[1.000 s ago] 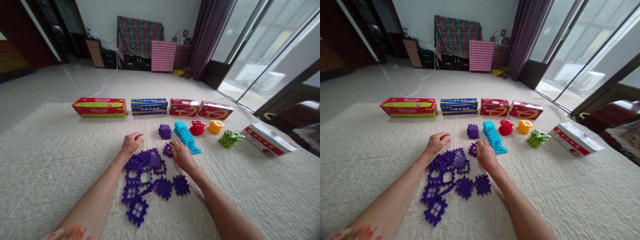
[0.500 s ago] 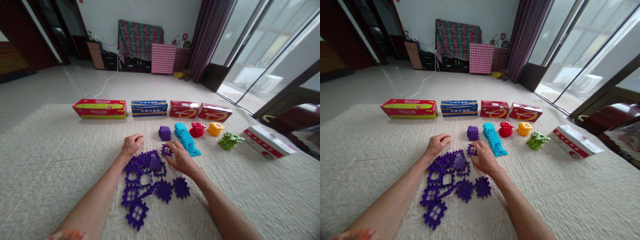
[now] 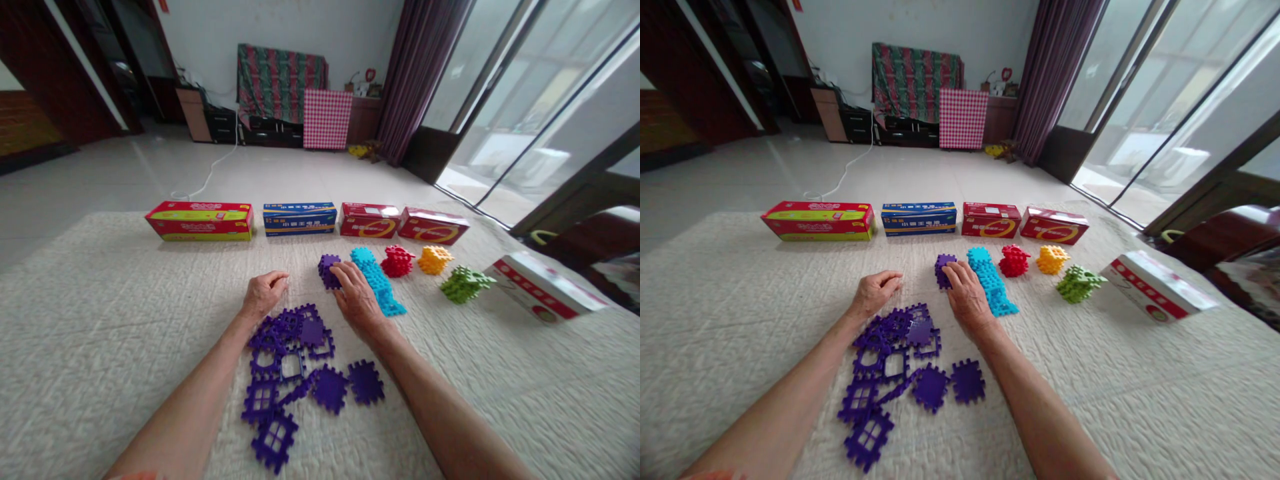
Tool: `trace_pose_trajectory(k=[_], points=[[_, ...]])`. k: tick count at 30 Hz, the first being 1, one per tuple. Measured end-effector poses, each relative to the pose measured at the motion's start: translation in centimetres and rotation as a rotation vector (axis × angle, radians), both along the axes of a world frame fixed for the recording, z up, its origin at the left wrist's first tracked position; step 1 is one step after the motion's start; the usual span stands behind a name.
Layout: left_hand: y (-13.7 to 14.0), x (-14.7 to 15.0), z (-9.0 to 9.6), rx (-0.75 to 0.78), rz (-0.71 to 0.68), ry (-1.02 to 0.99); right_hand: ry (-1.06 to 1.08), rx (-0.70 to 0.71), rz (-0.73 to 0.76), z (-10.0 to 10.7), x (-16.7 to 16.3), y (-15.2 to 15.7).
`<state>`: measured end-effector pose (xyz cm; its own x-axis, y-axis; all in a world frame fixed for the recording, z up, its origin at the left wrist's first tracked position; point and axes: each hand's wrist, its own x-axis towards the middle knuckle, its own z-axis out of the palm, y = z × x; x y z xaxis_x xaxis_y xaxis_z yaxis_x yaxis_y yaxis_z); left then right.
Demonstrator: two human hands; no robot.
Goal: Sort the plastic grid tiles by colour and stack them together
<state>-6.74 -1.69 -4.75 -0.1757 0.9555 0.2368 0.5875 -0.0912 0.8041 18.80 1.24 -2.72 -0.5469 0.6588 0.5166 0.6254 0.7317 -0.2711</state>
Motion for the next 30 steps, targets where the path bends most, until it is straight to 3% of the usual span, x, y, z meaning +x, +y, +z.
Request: trace_pose_trajectory(k=[15,22,26,30], points=[[0.0,-0.1,-0.2,-0.006,0.008,-0.014,0.012,-0.003,-0.018,0.2,0.0,-0.1],[0.1,0.0,-0.1,-0.006,0.007,-0.012,0.051,0.004,0.028,0.9,0.2,-1.8],[0.1,0.0,0.0,-0.004,0.001,0.001,0.079,-0.085,0.09,1.8,0.6,-3.7],[0.2,0.0,0.0,0.004,0.003,0.0,0.017,-0.238,0.276,3.0,0.4,-5.8]])
